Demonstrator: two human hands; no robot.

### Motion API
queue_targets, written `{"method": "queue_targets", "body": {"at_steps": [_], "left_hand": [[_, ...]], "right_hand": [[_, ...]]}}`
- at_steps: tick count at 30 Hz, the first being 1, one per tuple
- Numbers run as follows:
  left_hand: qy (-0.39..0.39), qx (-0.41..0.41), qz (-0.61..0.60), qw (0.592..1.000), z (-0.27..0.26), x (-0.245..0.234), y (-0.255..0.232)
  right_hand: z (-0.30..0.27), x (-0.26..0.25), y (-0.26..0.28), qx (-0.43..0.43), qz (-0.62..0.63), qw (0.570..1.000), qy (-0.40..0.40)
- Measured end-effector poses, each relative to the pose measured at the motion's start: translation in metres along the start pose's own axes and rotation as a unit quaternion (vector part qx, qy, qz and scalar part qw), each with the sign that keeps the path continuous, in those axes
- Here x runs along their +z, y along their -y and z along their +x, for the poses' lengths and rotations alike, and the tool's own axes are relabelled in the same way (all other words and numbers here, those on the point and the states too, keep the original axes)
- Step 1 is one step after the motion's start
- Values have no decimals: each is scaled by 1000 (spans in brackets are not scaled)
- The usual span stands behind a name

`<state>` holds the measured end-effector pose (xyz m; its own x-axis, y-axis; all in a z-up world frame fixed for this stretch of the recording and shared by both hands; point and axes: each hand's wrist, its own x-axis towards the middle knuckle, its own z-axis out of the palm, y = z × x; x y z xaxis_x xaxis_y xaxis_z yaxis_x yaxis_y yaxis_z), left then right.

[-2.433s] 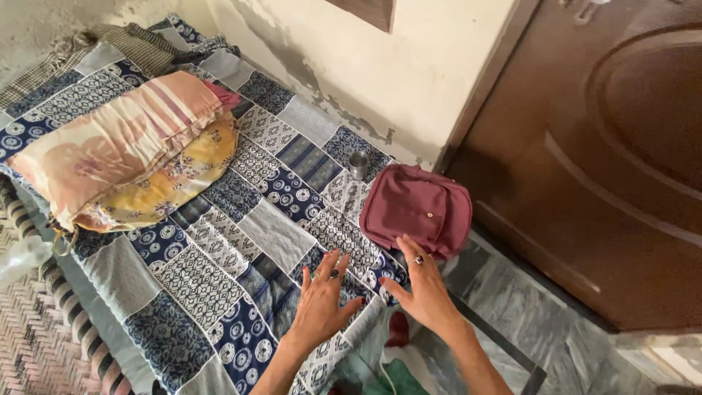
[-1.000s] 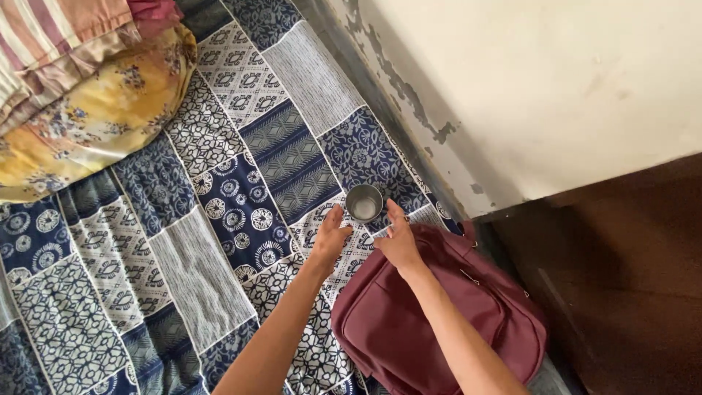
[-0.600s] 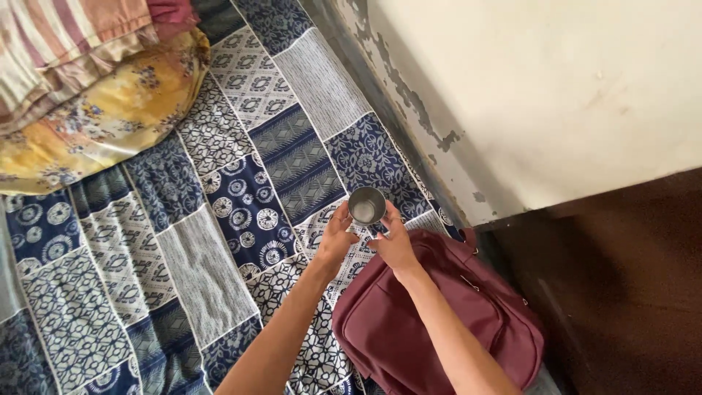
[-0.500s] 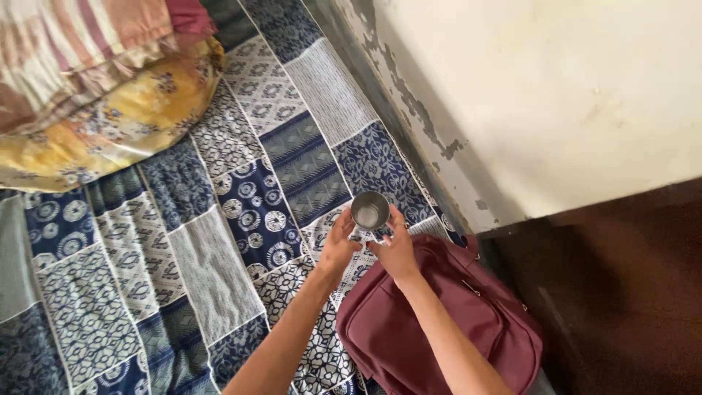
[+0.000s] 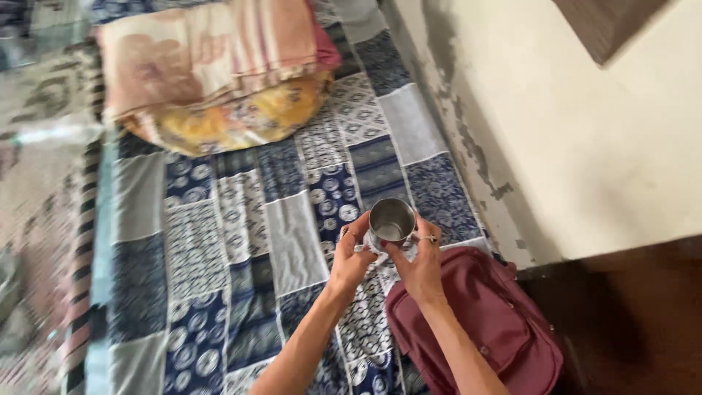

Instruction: Serving a plate of food, a bottle of soda, and a cup to a dining table.

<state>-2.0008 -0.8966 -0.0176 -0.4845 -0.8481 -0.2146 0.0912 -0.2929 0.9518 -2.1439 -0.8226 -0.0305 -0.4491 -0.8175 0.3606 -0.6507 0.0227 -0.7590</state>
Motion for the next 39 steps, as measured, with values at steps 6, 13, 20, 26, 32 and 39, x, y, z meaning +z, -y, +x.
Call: {"method": "queue_targets", "body": {"at_steps": [6,13,20,26,32,39], "left_hand": [[-62,51,-8,997,-97,-78,-22],[-94,121,-57,987,-255,-169,-59],[-212,115,-19,970,-423,-257,-75],[-295,172,-5,940,-550,-333,-59],[-426,132,-17,895,-666,-365,-69],[-507,218,-69,831,-750,-398,-42]], "right_hand": [[-50,32,111,-4,99,994,35],[-144,78,241,-50,230,963,132],[-254,125,369,-90,266,927,250],[-353,162,460,-116,247,897,349],[-438,193,524,-158,299,841,422],[-502,208,588,-117,327,764,543]]}}
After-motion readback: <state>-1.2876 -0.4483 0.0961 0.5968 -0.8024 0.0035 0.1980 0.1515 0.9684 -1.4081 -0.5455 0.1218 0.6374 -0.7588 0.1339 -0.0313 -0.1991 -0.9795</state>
